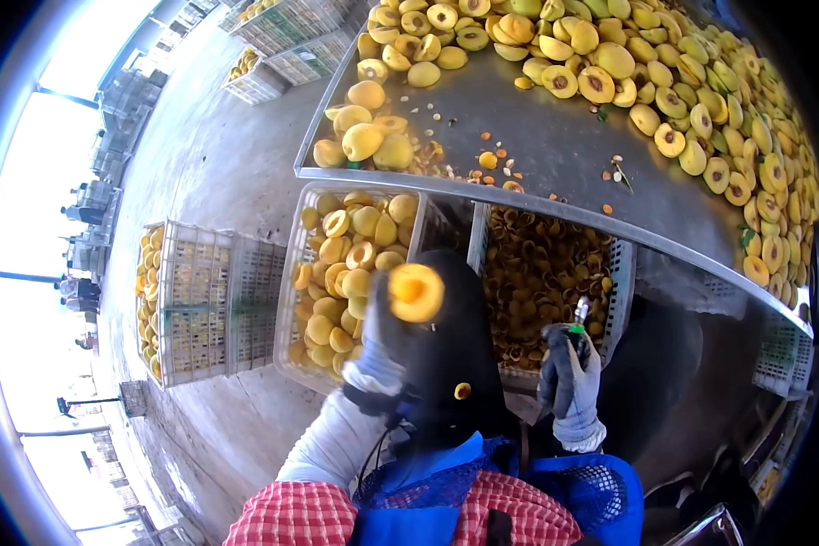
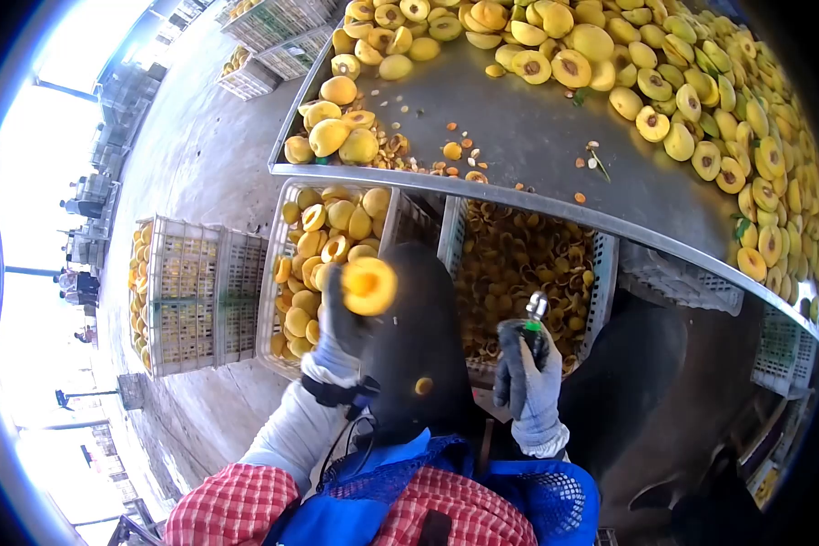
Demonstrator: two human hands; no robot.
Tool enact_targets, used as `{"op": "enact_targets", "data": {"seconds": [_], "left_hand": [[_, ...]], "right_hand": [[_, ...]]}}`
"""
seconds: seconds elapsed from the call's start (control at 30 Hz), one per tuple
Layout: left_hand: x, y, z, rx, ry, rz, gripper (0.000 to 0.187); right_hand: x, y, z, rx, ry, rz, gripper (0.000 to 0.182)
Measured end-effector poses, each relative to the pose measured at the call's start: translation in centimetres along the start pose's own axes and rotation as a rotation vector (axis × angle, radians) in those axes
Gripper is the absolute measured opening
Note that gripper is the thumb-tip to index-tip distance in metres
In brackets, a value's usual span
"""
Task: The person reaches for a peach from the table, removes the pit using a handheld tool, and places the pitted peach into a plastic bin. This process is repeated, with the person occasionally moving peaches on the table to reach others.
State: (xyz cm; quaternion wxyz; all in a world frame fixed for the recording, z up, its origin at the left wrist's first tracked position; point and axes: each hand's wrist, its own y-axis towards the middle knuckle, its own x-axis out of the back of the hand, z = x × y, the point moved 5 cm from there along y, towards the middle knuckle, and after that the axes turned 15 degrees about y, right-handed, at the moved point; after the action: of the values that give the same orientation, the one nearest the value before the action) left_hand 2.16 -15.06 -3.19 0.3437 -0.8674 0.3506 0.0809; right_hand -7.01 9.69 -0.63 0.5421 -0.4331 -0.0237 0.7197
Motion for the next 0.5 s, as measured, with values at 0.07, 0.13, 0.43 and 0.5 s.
{"op": "enact_targets", "data": {"seconds": [0.07,0.13,0.43,0.5], "left_hand": [[6.7,3.5,-5.6,-0.290,0.243,-0.440,0.039],[14.5,7.5,-9.3,-0.501,0.703,-0.648,0.043],[7.4,12.7,-15.8,-0.781,1.092,-0.420,0.028],[-4.0,11.8,-15.6,-0.818,1.131,-0.217,0.027]], "right_hand": [[0.9,0.0,0.7,0.026,-0.007,-0.062,0.014],[1.2,0.3,0.5,-0.002,0.013,-0.068,0.014],[0.4,2.0,-0.4,-0.073,0.051,-0.018,0.016],[0.3,2.4,-0.4,-0.148,0.092,0.003,0.013]]}}
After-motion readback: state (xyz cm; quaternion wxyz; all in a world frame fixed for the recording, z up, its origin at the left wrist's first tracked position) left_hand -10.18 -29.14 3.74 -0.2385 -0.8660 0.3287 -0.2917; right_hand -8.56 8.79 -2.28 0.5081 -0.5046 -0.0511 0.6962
